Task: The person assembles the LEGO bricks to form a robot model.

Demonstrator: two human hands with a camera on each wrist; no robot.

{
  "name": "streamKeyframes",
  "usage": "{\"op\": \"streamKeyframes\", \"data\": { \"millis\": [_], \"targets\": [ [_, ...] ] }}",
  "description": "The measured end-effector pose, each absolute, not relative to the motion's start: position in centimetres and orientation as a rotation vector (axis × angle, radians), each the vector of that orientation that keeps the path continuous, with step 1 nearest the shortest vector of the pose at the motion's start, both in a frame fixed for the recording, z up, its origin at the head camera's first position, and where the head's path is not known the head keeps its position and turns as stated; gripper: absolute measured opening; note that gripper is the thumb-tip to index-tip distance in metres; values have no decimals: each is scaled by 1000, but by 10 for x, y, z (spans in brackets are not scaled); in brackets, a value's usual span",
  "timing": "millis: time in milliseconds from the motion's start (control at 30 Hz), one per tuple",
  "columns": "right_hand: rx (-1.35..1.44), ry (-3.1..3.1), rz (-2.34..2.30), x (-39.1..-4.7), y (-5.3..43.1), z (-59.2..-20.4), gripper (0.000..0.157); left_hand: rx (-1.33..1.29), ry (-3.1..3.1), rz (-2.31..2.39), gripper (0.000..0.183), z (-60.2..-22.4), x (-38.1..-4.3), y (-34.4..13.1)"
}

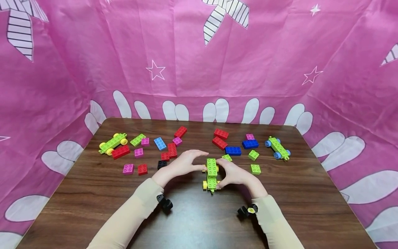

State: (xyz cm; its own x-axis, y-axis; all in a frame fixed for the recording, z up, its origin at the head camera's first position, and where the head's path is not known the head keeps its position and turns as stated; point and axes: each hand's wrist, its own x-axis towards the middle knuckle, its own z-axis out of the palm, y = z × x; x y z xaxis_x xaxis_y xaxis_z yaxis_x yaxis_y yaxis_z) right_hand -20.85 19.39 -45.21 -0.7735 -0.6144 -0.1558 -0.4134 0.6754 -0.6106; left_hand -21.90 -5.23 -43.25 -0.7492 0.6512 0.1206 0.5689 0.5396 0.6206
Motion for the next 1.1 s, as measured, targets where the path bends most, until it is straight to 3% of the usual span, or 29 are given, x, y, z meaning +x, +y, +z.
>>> {"op": "streamKeyframes", "data": {
  "millis": [167, 367, 1100],
  "targets": [
    [-844, 2561, -784, -209, 194, -453, 94, 1030, 2689, 1115, 48, -432, -223, -68],
    [-870, 2571, -787, -209, 195, -455, 94, 964, 2696, 1186, 51, -439, -227, -88],
    [-845, 2548, -803, -207, 195, -453, 96, 908, 2734, 953, 51, -456, -229, -118]
  ]
}}
